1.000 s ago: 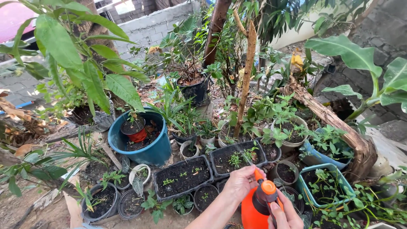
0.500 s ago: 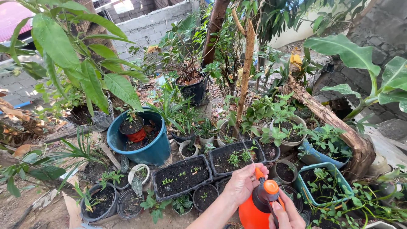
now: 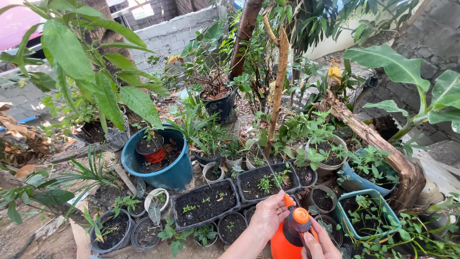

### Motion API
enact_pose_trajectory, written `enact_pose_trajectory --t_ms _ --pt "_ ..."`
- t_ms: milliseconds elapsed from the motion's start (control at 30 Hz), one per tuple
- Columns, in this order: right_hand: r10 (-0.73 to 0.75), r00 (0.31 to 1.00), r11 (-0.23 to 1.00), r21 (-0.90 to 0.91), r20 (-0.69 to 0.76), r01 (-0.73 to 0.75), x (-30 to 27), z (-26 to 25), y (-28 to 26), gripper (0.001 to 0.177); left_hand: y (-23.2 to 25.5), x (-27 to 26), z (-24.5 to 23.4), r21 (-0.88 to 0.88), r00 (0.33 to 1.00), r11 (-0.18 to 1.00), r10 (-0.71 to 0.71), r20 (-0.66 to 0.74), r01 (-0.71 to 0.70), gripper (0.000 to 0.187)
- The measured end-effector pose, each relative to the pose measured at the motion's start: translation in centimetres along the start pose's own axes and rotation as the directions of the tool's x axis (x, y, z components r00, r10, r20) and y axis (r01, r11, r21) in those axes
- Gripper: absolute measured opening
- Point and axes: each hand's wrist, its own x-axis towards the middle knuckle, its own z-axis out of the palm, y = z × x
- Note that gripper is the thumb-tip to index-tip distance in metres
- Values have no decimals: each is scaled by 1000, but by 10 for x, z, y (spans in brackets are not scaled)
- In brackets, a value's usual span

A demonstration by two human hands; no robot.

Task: Watering various potted plants and seedlings using a manual pressure sprayer

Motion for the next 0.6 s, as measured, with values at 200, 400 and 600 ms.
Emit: enact_pose_trajectory --t_ms 200,400,600 --pt "-50 997 998 26 67 48 -3 6 -3 43 9 -14 -2 -5 999 999 53 8 -53 24" --pt "-51 993 999 14 111 50 2 9 -4 44 12 -13 -4 0 995 996 89 -35 -89 23" --pt "5 997 1000 9 77 -6 -13 18 -24 43 13 -11 -7 -24 995 994 102 -25 -102 22"
